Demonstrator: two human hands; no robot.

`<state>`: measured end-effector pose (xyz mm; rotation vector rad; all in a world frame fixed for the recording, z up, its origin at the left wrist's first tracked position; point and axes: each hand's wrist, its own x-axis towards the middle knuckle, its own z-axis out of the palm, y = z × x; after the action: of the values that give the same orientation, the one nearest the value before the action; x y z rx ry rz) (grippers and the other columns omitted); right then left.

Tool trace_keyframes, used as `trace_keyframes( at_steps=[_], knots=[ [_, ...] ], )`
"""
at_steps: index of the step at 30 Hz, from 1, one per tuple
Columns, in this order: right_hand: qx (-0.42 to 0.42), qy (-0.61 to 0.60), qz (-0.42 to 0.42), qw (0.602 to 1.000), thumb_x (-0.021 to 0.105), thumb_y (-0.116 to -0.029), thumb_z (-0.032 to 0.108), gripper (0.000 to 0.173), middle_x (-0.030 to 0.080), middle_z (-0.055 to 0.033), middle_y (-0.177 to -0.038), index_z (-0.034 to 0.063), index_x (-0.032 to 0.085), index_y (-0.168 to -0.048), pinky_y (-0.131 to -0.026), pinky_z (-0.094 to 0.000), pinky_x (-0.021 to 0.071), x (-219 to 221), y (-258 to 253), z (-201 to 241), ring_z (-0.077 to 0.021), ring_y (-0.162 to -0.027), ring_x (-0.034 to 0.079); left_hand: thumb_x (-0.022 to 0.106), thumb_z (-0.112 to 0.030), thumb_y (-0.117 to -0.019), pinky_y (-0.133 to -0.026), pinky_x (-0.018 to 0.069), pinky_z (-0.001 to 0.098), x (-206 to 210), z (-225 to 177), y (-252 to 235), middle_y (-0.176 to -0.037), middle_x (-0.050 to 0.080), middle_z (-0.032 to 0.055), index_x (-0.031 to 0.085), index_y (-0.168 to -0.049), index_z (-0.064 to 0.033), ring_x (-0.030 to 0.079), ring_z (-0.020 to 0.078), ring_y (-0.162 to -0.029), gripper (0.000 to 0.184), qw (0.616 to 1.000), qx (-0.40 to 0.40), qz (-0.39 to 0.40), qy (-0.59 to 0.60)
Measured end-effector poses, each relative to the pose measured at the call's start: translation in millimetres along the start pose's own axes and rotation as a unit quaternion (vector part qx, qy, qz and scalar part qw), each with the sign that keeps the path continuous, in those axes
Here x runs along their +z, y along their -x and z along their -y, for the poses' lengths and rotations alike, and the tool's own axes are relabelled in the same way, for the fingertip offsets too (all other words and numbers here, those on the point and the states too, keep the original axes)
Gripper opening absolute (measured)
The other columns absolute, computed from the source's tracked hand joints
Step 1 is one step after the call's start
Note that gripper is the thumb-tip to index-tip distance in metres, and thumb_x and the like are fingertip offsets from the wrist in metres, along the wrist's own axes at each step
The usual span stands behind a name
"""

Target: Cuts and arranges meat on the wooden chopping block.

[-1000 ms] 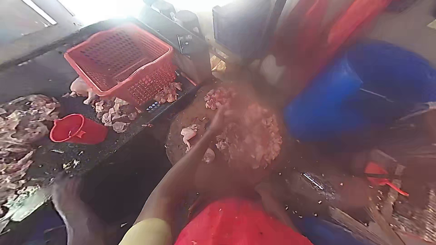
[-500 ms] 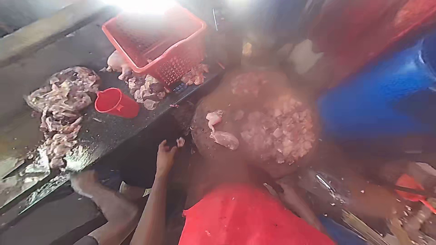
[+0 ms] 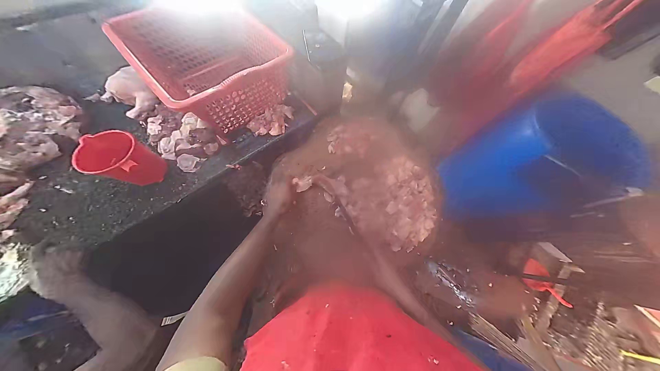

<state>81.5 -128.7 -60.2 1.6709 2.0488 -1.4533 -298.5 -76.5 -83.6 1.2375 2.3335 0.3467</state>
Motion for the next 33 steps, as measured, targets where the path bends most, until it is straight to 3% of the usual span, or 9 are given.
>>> trace_keyframes(
  at_steps=[4, 9, 11, 15, 18, 24, 27, 30, 33],
  knots=[
    [0.018, -0.039, 0.084, 0.996, 0.046, -0.1088, 0.042, 0.049, 0.068, -0.0184, -0.107, 0.0013, 0.06, -0.131, -0.093, -0.0494, 0.0518, -1, 14, -28, -0.027, -0.098, 0.066, 0.047, -0.031, -0.1076, -0.094, 0.049, 0.0678, -43, 21, 36, -0.112, 0.069, 0.0267, 0.062, -0.127, -0.0019, 0.067, 0.0442, -0.107, 0.038, 0.995, -0.017, 0.05, 0.081],
    [0.044, -0.07, 0.02, 0.996, 0.042, -0.1099, 0.043, 0.049, 0.065, -0.0152, -0.097, 0.0011, 0.06, -0.128, -0.084, -0.0487, 0.0531, 7, 7, -24, -0.0251, -0.087, 0.064, 0.052, -0.027, -0.1066, -0.081, 0.0609, 0.0432, -35, 18, 103, -0.102, 0.075, 0.0086, 0.062, -0.129, -0.0051, 0.073, 0.0195, -0.085, 0.033, 0.964, -0.017, 0.1, 0.244],
    [-0.02, -0.058, -0.011, 0.998, 0.039, -0.1093, 0.046, 0.053, 0.068, -0.0167, -0.099, 0.0025, 0.06, -0.131, -0.084, -0.0523, 0.0552, 0, 6, -2, -0.0279, -0.088, 0.067, 0.052, -0.035, -0.106, -0.09, 0.0568, 0.053, -8, 11, 116, -0.107, 0.074, 0.013, 0.064, -0.129, -0.0058, 0.072, 0.0274, -0.096, 0.039, 0.974, -0.038, 0.138, 0.176],
    [-0.226, -0.151, -0.029, 0.962, 0.031, -0.1065, 0.056, 0.061, 0.052, 0.0033, -0.076, 0.0045, 0.061, -0.121, -0.058, -0.0287, 0.048, -23, 16, 68, -0.0068, -0.062, 0.049, 0.049, -0.05, -0.1029, -0.095, 0.0505, 0.0659, 53, 6, 132, -0.114, 0.07, 0.0221, 0.065, -0.127, -0.005, 0.068, 0.0399, -0.108, 0.053, 0.968, -0.081, 0.231, 0.053],
    [-0.288, -0.092, -0.062, 0.951, 0.03, -0.1057, 0.061, 0.071, 0.065, -0.0058, -0.088, 0.0002, 0.062, -0.124, -0.07, -0.0328, 0.0551, -7, 10, 77, -0.0111, -0.074, 0.061, 0.05, -0.051, -0.1027, -0.094, 0.0519, 0.0631, 66, 0, 144, -0.112, 0.072, 0.0193, 0.065, -0.127, -0.0072, 0.07, 0.0369, -0.106, 0.052, 0.964, -0.081, 0.246, 0.066],
    [-0.07, 0.037, 0.077, 0.994, 0.032, -0.1113, 0.046, 0.057, 0.067, -0.02, -0.106, -0.0004, 0.062, -0.124, -0.092, -0.0524, 0.0526, 27, -27, 32, -0.031, -0.1, 0.067, 0.047, -0.043, -0.1061, -0.093, 0.0528, 0.0608, 56, 4, 155, -0.111, 0.071, 0.0185, 0.065, -0.128, -0.007, 0.07, 0.0348, -0.104, 0.046, 0.965, -0.085, 0.207, 0.141],
    [-0.18, -0.028, 0.021, 0.983, 0.033, -0.1094, 0.046, 0.054, 0.064, -0.0107, -0.091, 0.0019, 0.063, -0.12, -0.078, -0.0408, 0.0549, 10, -2, 61, -0.0198, -0.08, 0.064, 0.051, -0.04, -0.1065, -0.089, 0.0585, 0.0509, 67, 15, 161, -0.107, 0.075, 0.0104, 0.06, -0.134, -0.0078, 0.073, 0.0248, -0.096, 0.044, 0.952, -0.086, 0.206, 0.209],
    [-0.318, -0.087, -0.037, 0.943, 0.026, -0.1052, 0.064, 0.076, 0.063, -0.0048, -0.081, -0.0006, 0.064, -0.116, -0.067, -0.0309, 0.0536, 8, 15, 82, -0.009, -0.07, 0.059, 0.052, -0.035, -0.107, -0.083, 0.0629, 0.0432, 81, 15, 164, -0.105, 0.075, 0.008, 0.051, -0.141, -0.0048, 0.075, 0.0194, -0.088, 0.046, 0.93, -0.106, 0.231, 0.266],
    [-0.261, -0.03, 0.007, 0.965, 0.034, -0.1081, 0.049, 0.061, 0.068, -0.0134, -0.09, -0.0029, 0.065, -0.117, -0.077, -0.0387, 0.0563, 31, 4, 53, -0.0186, -0.08, 0.065, 0.05, -0.034, -0.1076, -0.083, 0.0618, 0.0448, 76, 11, 168, -0.104, 0.075, 0.01, 0.051, -0.14, -0.0036, 0.074, 0.0206, -0.087, 0.045, 0.929, -0.107, 0.235, 0.264]
  ],
)
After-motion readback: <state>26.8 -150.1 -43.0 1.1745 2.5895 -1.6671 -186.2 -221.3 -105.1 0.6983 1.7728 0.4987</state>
